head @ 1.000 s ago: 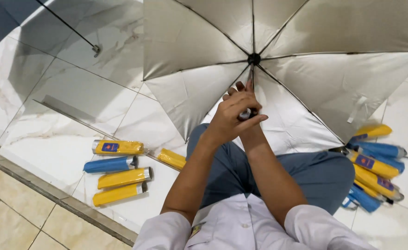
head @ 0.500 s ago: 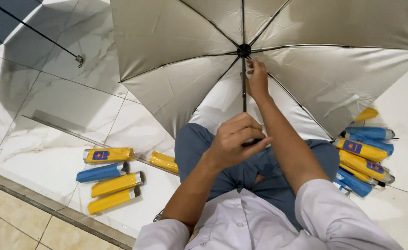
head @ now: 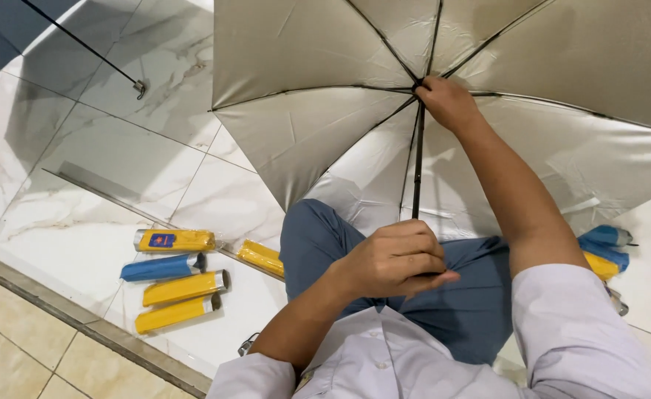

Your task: Wrapping umbrellas with iridescent film and placing them into protective sleeves.

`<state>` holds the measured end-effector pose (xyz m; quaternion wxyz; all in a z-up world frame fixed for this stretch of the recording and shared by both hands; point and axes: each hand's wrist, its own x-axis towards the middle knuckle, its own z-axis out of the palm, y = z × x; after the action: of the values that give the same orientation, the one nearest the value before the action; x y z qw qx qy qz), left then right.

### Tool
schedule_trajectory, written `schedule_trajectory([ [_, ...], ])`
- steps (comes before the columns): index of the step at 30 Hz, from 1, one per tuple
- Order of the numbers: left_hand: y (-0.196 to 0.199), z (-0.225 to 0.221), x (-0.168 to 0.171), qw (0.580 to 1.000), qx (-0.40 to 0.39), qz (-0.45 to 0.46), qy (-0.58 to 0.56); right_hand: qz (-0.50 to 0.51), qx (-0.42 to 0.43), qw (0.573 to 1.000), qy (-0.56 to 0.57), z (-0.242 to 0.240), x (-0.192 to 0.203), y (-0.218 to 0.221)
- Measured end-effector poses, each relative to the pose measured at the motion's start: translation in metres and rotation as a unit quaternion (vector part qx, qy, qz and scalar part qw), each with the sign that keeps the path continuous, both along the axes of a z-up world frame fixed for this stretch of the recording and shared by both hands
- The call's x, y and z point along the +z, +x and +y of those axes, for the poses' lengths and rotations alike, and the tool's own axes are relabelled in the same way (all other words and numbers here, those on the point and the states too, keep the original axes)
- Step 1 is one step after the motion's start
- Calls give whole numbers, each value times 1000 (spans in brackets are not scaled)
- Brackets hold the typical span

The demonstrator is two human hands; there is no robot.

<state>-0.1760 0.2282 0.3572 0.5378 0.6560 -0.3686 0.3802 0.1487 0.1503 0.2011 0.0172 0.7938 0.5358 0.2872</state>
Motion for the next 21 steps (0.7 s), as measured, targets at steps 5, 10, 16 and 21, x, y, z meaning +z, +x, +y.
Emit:
schedule_trajectory([
  [5, -1, -2, 4, 1000, 2, -9, -9, -30, 16, 999, -22, -7, -19, 26],
  [10, 0, -2, -2, 1000, -6, -20, -15, -110, -6, 994, -14, -16, -24, 29],
  [16, 1, 0, -4, 999, -11, -11, -29, -161, 8, 987, -7, -24, -14, 29],
  [21, 8, 4, -8, 999, 14, 9, -30, -146, 100, 984, 28, -15, 8, -1],
])
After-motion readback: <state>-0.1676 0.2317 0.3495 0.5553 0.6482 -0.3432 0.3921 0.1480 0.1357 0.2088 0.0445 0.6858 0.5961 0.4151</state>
